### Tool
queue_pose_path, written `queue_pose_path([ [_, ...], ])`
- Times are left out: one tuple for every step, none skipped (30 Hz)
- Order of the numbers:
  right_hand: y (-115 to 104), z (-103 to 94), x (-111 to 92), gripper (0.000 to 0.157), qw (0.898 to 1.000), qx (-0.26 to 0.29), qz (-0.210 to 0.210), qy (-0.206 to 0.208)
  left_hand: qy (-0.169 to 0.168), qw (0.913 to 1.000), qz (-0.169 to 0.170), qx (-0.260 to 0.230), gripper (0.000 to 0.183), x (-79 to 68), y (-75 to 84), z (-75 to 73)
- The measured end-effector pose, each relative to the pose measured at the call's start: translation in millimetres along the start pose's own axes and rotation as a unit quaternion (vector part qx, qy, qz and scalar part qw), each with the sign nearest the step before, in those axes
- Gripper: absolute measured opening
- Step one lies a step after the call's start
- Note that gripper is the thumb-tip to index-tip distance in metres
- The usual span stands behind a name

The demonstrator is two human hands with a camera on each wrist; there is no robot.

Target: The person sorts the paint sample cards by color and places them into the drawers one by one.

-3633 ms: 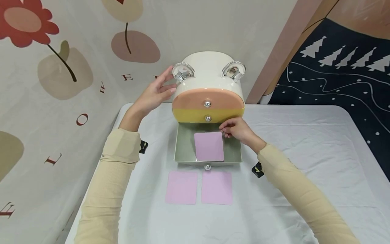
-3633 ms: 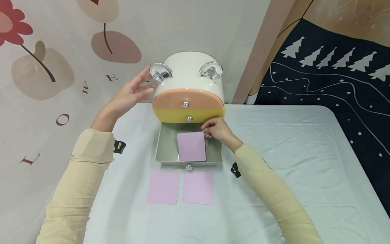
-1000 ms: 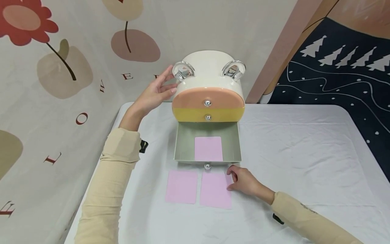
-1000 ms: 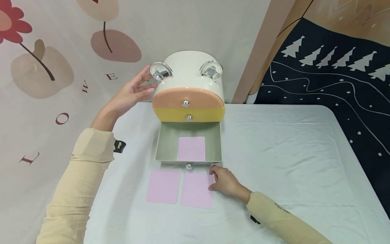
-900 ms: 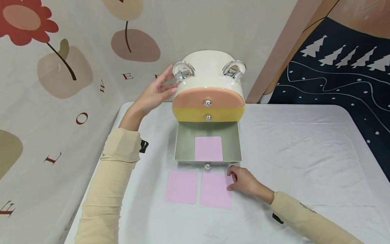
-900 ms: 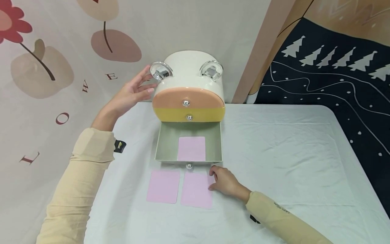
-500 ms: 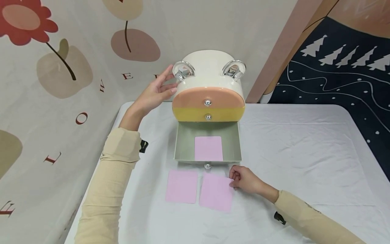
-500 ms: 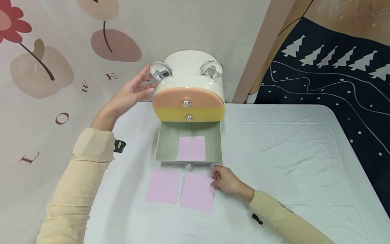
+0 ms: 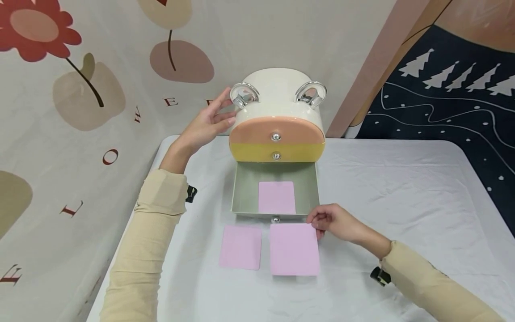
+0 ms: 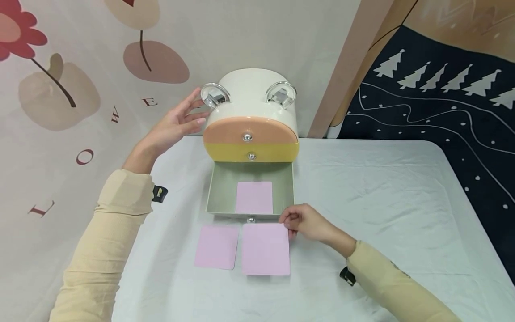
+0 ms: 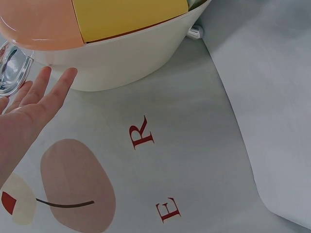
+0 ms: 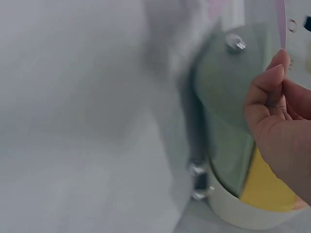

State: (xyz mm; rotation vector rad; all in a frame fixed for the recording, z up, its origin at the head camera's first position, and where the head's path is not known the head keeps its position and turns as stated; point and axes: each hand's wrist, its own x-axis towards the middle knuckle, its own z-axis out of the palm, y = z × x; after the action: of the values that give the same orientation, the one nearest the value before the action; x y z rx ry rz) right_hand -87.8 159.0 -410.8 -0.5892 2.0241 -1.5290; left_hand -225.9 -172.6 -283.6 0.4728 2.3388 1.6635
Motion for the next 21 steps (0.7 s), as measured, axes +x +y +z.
queue_pose_path([
  [-6.5, -4.9, 1.3, 0.013, 1.0, 0.0, 0.005, 0.005, 0.0, 1.0, 0.0, -0.001, 0.069, 0.1, 0.1, 0.1],
  [-13.2, -10.0, 3.1, 0.012, 1.0, 0.002, 0.014, 0.011, 0.001, 1.0, 0.0, 0.0, 0.069, 0.0, 0.3, 0.3],
  [-19.9, -15.1, 5.2, 0.012, 1.0, 0.002, 0.023, 0.019, 0.0, 1.0, 0.0, 0.001, 0.069, -0.1, 0.6, 0.3],
  [-26.2, -20.1, 7.7, 0.012, 0.999, 0.002, 0.031, 0.027, 0.001, 1.0, -0.001, 0.002, 0.069, 0.0, 0.5, 0.3],
  [-32.1, -25.0, 10.6, 0.012, 0.999, 0.001, 0.039, 0.036, 0.001, 1.0, -0.002, 0.004, 0.069, 0.1, 0.5, 0.3],
  [-37.8, -29.8, 13.7, 0.013, 0.998, 0.0, 0.048, 0.046, 0.002, 1.0, -0.003, 0.004, 0.069, 0.0, 0.7, 0.4],
  [-42.8, -34.3, 17.2, 0.013, 0.997, -0.001, 0.054, 0.055, 0.002, 1.0, -0.003, 0.005, 0.069, 0.1, 0.7, 0.3],
  [-47.5, -38.4, 20.9, 0.013, 0.996, -0.001, 0.06, 0.064, 0.002, 1.0, -0.004, 0.005, 0.069, 0.2, 0.7, 0.4],
  [-51.8, -42.0, 24.7, 0.013, 0.995, -0.001, 0.064, 0.073, 0.001, 1.0, -0.004, 0.005, 0.069, 0.1, 0.8, 0.4],
  [-55.5, -45.2, 28.9, 0.013, 0.994, -0.002, 0.067, 0.082, 0.001, 1.0, -0.003, 0.003, 0.069, 0.2, 0.7, 0.4],
  [-59.0, -47.9, 33.3, 0.014, 0.993, -0.003, 0.071, 0.091, 0.001, 1.0, -0.003, 0.001, 0.069, 0.1, 0.8, 0.4],
  [-62.1, -50.2, 37.7, 0.014, 0.992, -0.006, 0.074, 0.099, 0.001, 1.0, -0.002, -0.001, 0.069, 0.2, 0.8, 0.3],
  [-64.4, -51.9, 42.5, 0.014, 0.991, -0.008, 0.076, 0.106, 0.001, 1.0, -0.001, -0.002, 0.069, 0.0, 0.8, 0.2],
  [-66.6, -53.1, 47.1, 0.014, 0.99, -0.009, 0.08, 0.113, 0.001, 1.0, -0.002, -0.001, 0.069, 0.0, 0.7, 0.2],
  [-68.5, -53.9, 51.7, 0.014, 0.989, -0.01, 0.085, 0.12, 0.001, 1.0, -0.002, 0.0, 0.069, -0.1, 0.7, 0.2],
  [-69.0, -54.3, 56.6, 0.015, 0.988, -0.007, 0.088, 0.127, 0.002, 1.0, -0.002, 0.0, 0.07, 0.0, 0.7, 0.3],
  [-69.2, -54.3, 61.2, 0.015, 0.987, -0.003, 0.091, 0.132, 0.003, 1.0, -0.003, 0.002, 0.07, 0.0, 0.8, 0.4],
  [-68.6, -53.9, 65.7, 0.015, 0.986, 0.003, 0.094, 0.139, 0.003, 1.0, -0.004, 0.004, 0.07, 0.1, 0.9, 0.5],
  [-67.3, -53.2, 70.0, 0.015, 0.984, 0.012, 0.099, 0.146, 0.003, 1.0, -0.005, 0.007, 0.07, 0.0, 1.3, 0.8],
  [-65.7, -52.0, 74.0, 0.015, 0.982, 0.019, 0.105, 0.153, 0.004, 0.9999, -0.006, 0.009, 0.07, 0.1, 1.7, 1.1],
  [-63.3, -50.5, 78.0, 0.014, 0.981, 0.025, 0.108, 0.16, 0.004, 0.9999, -0.007, 0.01, 0.069, 0.1, 2.0, 1.3],
])
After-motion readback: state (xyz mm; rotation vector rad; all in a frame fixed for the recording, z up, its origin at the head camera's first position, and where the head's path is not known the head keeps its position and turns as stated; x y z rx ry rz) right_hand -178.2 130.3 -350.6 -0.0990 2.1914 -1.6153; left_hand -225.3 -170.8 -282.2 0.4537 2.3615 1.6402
